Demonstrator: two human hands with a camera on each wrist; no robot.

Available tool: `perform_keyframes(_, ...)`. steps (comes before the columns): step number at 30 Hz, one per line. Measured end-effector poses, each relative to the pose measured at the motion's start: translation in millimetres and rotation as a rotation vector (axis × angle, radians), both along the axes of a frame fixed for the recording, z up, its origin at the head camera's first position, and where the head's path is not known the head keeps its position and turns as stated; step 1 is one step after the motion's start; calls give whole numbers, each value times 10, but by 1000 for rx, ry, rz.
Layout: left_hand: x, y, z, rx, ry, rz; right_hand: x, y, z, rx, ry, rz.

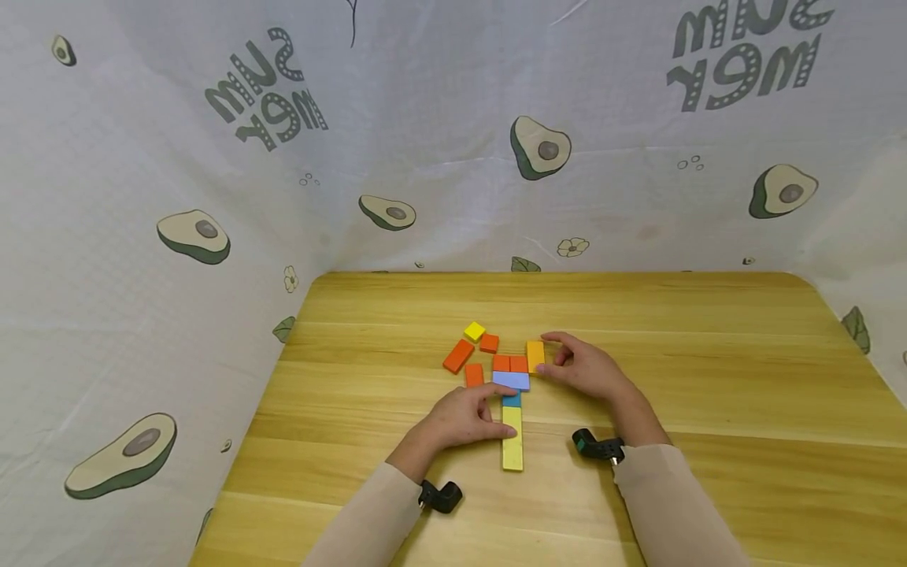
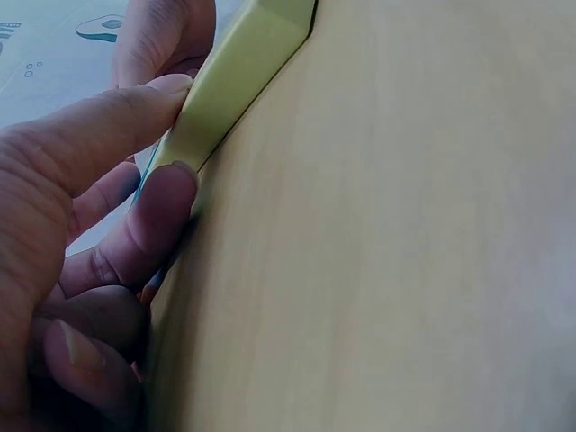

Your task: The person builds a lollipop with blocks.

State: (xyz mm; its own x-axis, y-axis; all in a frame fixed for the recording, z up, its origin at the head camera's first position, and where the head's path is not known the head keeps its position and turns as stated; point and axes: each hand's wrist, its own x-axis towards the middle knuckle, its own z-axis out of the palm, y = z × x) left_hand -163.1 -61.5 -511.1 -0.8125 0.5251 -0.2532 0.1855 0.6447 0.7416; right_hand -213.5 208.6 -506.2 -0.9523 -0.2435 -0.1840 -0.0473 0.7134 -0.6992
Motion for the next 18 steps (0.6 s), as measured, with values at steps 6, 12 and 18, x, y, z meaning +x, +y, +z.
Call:
perform_keyframes(6,-4,7,-15,15,-9,6,53,-36,-24,12,55,-43)
perform_keyframes(12,1,5,-8,11,-9,6,91,-57,-31,27,66,-79)
perform_keyframes(18,13,-14,-11,14,23,1,86,-70,-50,27,88,-79)
